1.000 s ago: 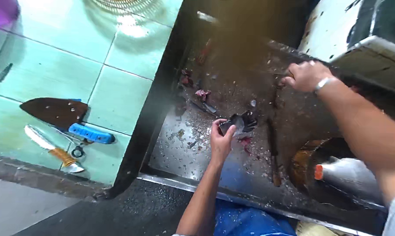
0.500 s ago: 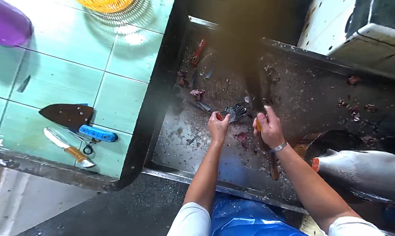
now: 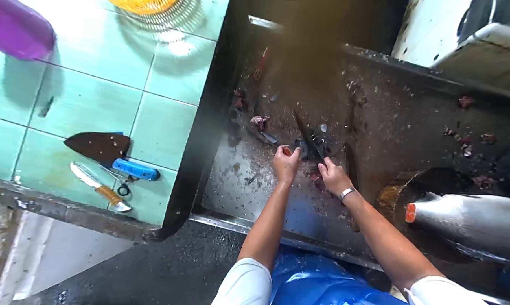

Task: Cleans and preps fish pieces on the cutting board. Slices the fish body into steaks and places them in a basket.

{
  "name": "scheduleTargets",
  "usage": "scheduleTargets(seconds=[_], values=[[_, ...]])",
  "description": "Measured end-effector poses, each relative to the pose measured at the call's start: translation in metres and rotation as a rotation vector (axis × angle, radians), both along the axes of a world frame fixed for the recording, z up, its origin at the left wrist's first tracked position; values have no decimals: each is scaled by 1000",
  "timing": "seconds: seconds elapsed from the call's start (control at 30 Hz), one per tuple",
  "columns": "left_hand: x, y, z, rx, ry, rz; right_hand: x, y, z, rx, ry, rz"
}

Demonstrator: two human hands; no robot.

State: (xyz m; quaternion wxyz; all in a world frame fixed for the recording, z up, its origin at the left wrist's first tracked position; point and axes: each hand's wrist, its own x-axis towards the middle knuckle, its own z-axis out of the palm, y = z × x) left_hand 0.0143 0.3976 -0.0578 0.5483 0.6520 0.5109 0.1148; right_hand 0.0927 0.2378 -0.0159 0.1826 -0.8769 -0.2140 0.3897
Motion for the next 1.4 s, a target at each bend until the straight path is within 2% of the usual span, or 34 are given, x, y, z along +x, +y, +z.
scheduleTargets(seconds=[0.1, 0.2, 0.3, 0.4, 0.47, 0.5, 0.53, 0.6, 0.67, 0.77, 0.87, 0.97, 1.13, 1.2, 1.27, 1.3, 1.33, 1.4], values=[[-5, -10, -5, -143, -184, 181, 1, -12, -7, 79, 98, -118], [-10, -16, -8, -107, -87, 214, -2, -16, -3, 127, 105, -167], [-10, -23, -11, -108, -47, 206, -4, -8, 23, 285, -17, -125], [-9, -30, -15, -165, -117, 246, -11, 6, 63, 570, -224, -80], [-8, -30, -15, -185, -128, 261, -18, 13, 65, 658, -330, -66], [-7, -29, -13, -188, -127, 263, -23, 13, 50, 614, -378, -52], [-6, -27, -11, -183, -124, 261, -28, 12, 28, 479, -380, -37], [-10, -25, -9, -157, -116, 233, -37, 9, -9, 105, -220, 10], [-14, -14, -10, -91, -119, 147, -30, 18, -7, -45, -110, 40], [-26, 8, -16, -70, -134, -89, -18, 5, 1, 29, -13, -3], [-22, 29, 1, 19, 77, -239, -11, -12, 1, 94, 42, -60], [-18, 37, 12, 79, 189, -257, -4, -15, 10, 199, -37, -7], [-16, 42, 10, 48, 202, -242, -4, 12, 56, 646, -299, 79], [-16, 44, 8, 45, 199, -242, -6, 11, 31, 557, -343, 128], [-18, 45, 3, 32, 183, -231, -9, 5, -9, 193, -232, 162], [-20, 44, 0, 13, 146, -209, -9, 4, -18, 77, -182, 172], [-20, 45, -3, -19, 83, -167, -4, 7, -19, 21, -135, 176], [-30, 34, -14, -135, -88, -35, -1, 3, -12, 54, -29, 122]])
